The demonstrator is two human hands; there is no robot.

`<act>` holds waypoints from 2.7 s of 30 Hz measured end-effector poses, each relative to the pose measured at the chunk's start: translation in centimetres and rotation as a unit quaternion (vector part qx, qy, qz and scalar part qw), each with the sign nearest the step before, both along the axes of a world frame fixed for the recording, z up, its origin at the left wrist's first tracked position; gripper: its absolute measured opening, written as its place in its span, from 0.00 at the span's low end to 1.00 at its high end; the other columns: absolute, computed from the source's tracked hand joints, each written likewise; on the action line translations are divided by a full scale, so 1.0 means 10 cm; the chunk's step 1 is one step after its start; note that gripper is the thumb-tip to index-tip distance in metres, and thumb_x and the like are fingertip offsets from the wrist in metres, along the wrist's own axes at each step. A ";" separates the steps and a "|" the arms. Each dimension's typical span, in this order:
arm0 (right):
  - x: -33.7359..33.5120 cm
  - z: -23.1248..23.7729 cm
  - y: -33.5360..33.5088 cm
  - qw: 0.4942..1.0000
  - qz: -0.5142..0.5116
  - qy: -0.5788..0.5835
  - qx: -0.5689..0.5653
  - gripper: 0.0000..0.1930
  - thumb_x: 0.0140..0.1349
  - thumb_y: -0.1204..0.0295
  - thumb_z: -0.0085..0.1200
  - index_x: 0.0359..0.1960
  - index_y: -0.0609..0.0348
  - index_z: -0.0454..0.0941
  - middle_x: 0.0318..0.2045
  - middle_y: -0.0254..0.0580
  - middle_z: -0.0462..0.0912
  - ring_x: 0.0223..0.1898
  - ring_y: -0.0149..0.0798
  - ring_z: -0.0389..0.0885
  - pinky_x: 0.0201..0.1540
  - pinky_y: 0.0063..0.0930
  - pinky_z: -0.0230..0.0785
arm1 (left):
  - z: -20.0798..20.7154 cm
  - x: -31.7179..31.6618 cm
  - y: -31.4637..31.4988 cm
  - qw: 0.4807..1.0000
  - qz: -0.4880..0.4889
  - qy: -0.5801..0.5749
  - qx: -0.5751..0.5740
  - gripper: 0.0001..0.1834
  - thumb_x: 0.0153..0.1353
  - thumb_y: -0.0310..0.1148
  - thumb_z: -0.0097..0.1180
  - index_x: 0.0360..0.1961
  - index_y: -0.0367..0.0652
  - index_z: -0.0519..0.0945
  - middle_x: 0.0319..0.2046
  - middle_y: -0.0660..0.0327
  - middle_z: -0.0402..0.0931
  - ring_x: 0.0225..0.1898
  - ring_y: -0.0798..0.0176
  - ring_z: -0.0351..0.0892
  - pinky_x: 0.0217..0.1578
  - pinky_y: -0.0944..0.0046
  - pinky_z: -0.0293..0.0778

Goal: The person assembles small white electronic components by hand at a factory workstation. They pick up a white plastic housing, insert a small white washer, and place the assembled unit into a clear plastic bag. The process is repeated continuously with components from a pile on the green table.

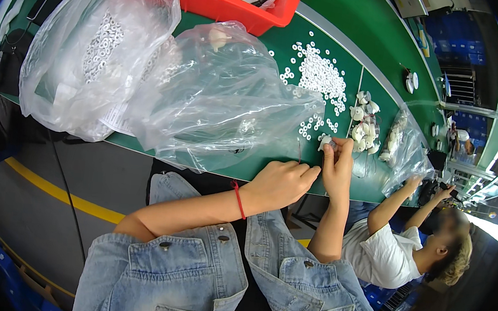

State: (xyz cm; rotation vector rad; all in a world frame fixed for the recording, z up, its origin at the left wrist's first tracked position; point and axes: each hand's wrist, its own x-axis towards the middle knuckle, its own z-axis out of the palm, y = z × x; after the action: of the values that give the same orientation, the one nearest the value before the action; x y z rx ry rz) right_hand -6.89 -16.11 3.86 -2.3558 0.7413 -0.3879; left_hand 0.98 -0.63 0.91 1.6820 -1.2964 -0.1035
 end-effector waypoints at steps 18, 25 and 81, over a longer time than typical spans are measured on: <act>0.13 0.22 0.07 0.996 0.014 0.080 -0.034 0.09 0.67 0.76 0.53 0.40 0.66 0.65 0.22 0.50 0.76 0.20 0.41 0.73 0.24 0.34 0.63 | 0.01 0.01 0.01 1.000 0.001 0.002 -0.013 0.12 0.58 0.31 0.60 0.42 0.38 0.81 0.22 0.64 0.76 0.24 0.65 0.80 0.25 0.66 0.77; 0.16 0.27 0.03 0.991 0.028 0.125 -0.026 0.09 0.67 0.75 0.52 0.40 0.64 0.64 0.24 0.56 0.77 0.24 0.55 0.76 0.26 0.41 0.66 | 0.01 0.01 0.01 1.000 0.001 0.000 -0.009 0.12 0.59 0.32 0.60 0.41 0.38 0.81 0.22 0.64 0.76 0.24 0.64 0.80 0.25 0.65 0.77; -0.44 0.41 -0.28 0.860 -0.064 -0.314 0.397 0.12 0.72 0.63 0.49 0.45 0.59 0.67 0.28 0.36 0.74 0.25 0.27 0.66 0.29 0.26 0.61 | 0.23 0.13 0.08 0.922 -0.026 0.385 0.029 0.09 0.66 0.27 0.55 0.44 0.38 0.83 0.23 0.64 0.78 0.24 0.69 0.76 0.28 0.69 0.73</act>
State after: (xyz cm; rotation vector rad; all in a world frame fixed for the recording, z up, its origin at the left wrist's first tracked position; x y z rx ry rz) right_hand -11.26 -18.86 7.95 -1.2882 0.5753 -0.7027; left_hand 2.24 0.21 3.19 1.4222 -0.7343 -0.7618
